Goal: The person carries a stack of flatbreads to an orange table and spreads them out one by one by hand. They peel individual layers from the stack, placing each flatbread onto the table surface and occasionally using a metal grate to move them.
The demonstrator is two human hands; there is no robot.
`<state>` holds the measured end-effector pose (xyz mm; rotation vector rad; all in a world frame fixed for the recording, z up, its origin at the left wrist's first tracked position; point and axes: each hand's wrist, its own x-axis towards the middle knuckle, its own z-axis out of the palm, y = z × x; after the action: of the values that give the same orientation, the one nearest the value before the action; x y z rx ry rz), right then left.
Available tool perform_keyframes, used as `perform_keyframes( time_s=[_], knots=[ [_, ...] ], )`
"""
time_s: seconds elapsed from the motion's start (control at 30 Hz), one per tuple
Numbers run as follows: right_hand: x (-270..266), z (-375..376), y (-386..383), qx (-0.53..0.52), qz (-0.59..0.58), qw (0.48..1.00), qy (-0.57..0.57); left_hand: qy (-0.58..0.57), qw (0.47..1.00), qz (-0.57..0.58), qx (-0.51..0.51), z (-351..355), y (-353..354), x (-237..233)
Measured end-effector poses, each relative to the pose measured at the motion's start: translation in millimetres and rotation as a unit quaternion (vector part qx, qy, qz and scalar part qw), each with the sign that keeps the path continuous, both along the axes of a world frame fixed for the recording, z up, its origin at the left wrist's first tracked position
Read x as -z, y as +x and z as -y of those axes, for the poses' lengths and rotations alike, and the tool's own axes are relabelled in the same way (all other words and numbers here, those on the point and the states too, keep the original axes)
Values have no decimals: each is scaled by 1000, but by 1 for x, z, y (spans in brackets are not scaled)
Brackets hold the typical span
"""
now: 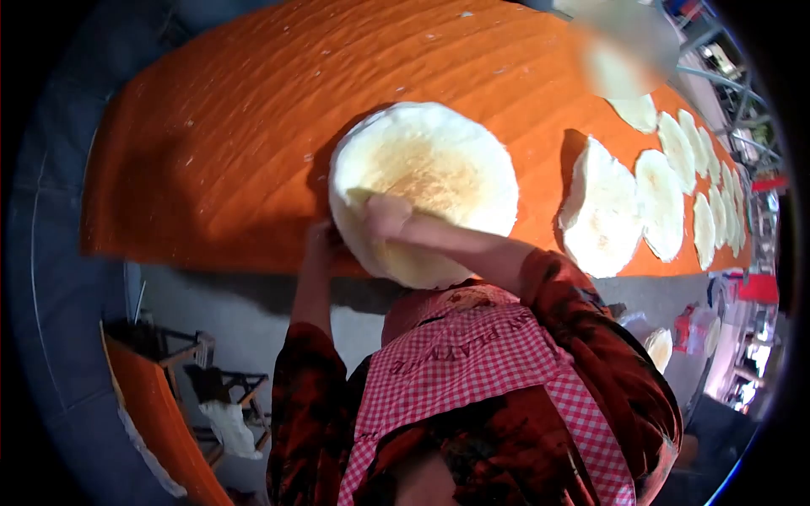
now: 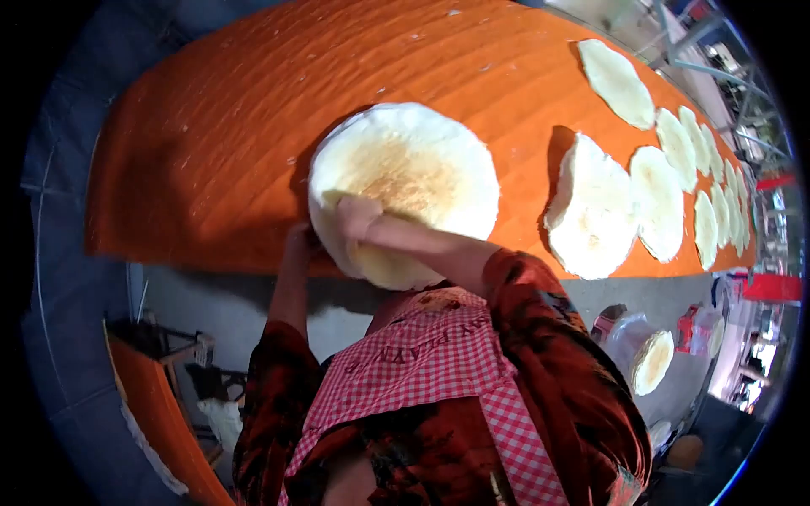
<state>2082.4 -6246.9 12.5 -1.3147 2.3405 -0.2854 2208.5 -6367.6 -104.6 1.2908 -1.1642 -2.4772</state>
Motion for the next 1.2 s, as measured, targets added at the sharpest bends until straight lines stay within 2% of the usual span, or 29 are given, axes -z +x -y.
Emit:
perform_keyframes(
  time_s=[0.07, 0.13, 0.17, 0.2, 0.23, 0.3, 0.37, 0.5, 0.6, 0.67, 0.7, 0.77, 0.8, 0.83, 0.87, 0.9, 0.93, 0.97, 1.0, 1.03, 1.1, 1.13, 1.2],
  knots=[
    [6, -2, 4, 7, 21, 1000, -9, 39, 997, -69, 16, 1, 1, 18],
    [3, -10, -5, 32, 44, 998, -35, -3, 999, -42, 25, 8, -6, 18],
    [0, -18, -22, 37, 55, 997, -50, 19, 999, -25, 20, 6, -13, 12],
    [-11, -29, -45, 28, 63, 995, -67, 41, 999, -1, 6, 1, -17, -1],
    [-29, -43, -78, -10, 47, 996, -74, 71, 994, -85, -12, -3, -17, -8],
    [-58, -58, -159, -99, 21, 991, -86, 44, 998, -47, 14, -1, -16, -3],
    [-99, -84, -242, -101, 0, 993, -60, 26, 999, -45, 11, 8, -4, 17],
    [-192, -150, -400, 40, -117, 992, -29, -9, 999, 15, -47, 5, -5, 20],
    [-244, -198, -496, 189, -231, 953, -51, -75, 996, -52, -17, -21, -6, -19],
    [-256, -236, -529, 261, -287, 917, -88, -33, 999, -6, -25, -15, -9, -17],
    [-253, -259, -537, 290, -309, 899, -108, -12, 999, 17, -29, -13, -10, -16],
    [-220, -321, -535, 325, -341, 873, -125, 49, 998, 21, -36, -28, -24, -52],
    [-185, -372, -531, 329, -371, 859, -122, 80, 996, 23, -39, -35, -28, -62],
    [-151, -420, -522, 333, -403, 844, -121, 78, 996, 19, -30, -29, -19, -49],
    [-104, -469, -498, 388, -295, 872, -50, 75, 997, 11, -21, -15, -9, -29],
    [-52, -521, -449, 445, -269, 854, -9, 72, 997, 0, -14, -12, -11, -23],
    [-2, -569, -399, 498, -243, 832, 35, 79, 997, 5, -17, -10, -9, -20],
    [24, -601, -343, 593, -171, 785, 45, 75, 997, 6, -10, -8, -6, -16],
    [65, -646, -303, 652, -131, 746, 8, 69, 998, 3, -4, -2, -3, -9],
    [69, -649, -273, 743, -60, 663, 67, 61, 998, -1, 0, 1, -1, -4],
    [93, -655, -243, 807, 31, 577, -121, 38, 999, 15, 26, 9, 5, 0],
    [88, -650, -241, 767, -1, 627, -136, 39, 997, 25, 54, 21, 10, 6],
    [111, -655, -263, 789, 21, 600, -131, 24, 996, 20, 81, 25, 10, 3]
  ],
)
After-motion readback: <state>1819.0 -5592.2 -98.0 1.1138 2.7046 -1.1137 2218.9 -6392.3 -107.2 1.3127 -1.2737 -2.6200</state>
